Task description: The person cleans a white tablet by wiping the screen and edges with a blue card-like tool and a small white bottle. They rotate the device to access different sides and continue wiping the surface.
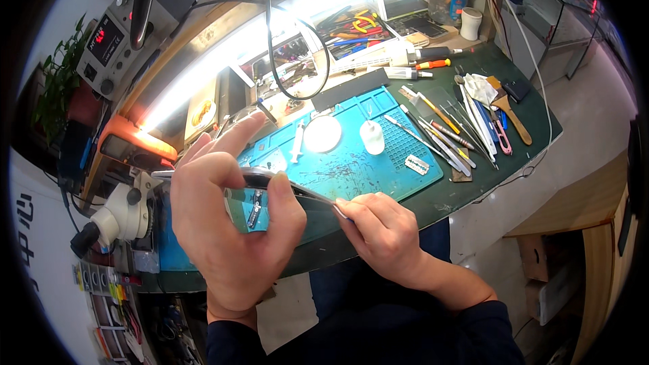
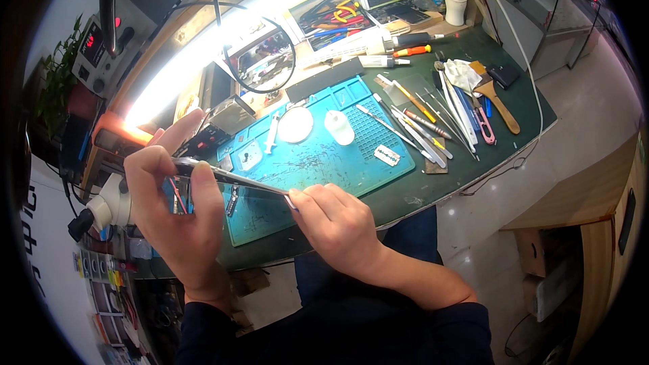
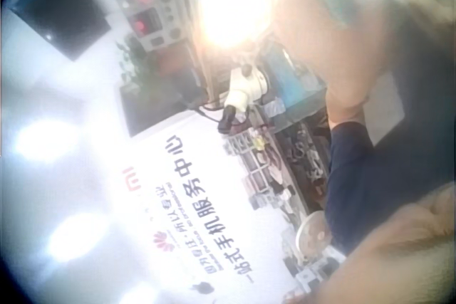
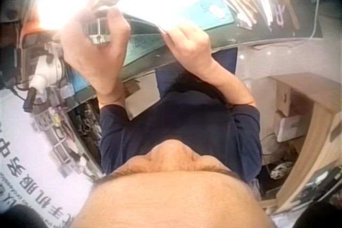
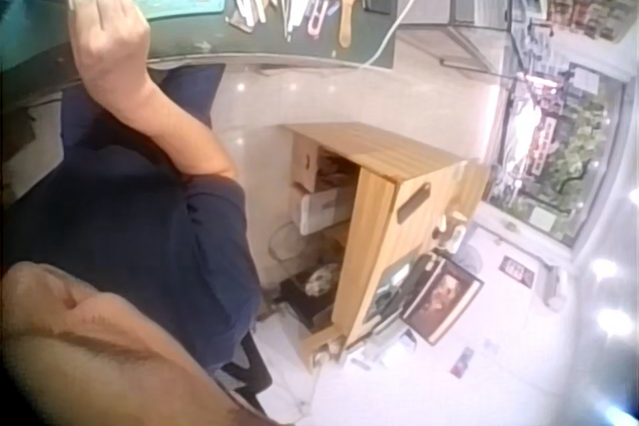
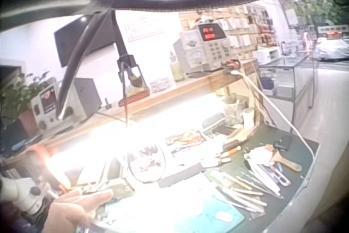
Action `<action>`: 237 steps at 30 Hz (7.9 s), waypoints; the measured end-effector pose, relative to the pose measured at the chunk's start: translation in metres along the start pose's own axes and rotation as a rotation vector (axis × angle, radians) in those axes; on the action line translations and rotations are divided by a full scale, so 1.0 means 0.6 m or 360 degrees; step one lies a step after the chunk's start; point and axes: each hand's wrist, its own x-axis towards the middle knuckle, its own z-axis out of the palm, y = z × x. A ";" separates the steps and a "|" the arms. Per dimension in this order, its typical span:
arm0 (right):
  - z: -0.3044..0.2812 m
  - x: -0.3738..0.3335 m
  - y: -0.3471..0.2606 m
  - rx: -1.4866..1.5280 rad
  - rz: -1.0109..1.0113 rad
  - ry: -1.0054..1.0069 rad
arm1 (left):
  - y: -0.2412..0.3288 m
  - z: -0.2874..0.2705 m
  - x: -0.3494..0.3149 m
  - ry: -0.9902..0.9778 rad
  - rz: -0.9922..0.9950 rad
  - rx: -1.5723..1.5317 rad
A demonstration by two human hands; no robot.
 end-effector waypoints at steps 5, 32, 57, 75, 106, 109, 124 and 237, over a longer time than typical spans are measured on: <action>0.003 -0.009 0.004 0.0014 0.0020 0.0005 | 0.001 0.001 0.001 0.0016 -0.0009 0.0006; -0.026 -0.021 -0.015 -0.0032 0.0124 0.0072 | -0.006 -0.004 -0.002 0.0012 0.0061 -0.0033; -0.003 0.035 -0.026 0.0044 -0.0076 0.0297 | -0.002 -0.020 -0.011 -0.0087 0.0087 0.0074; 0.006 0.005 -0.012 0.0081 -0.0102 0.0245 | 0.010 -0.014 -0.021 0.0025 -0.0049 -0.0031; 0.002 -0.023 0.011 0.0133 -0.0105 0.0106 | 0.001 -0.012 -0.048 0.0109 -0.0013 0.0084; 0.007 -0.031 0.017 0.0164 -0.0071 0.0107 | -0.001 -0.011 -0.044 0.0097 -0.0005 0.0099; -0.008 -0.002 0.001 0.0237 -0.0125 0.0197 | 0.000 -0.014 -0.047 0.0094 0.0028 0.0128; 0.020 0.002 -0.003 0.0256 -0.0127 0.0320 | 0.000 -0.017 -0.054 0.0087 0.0018 0.0235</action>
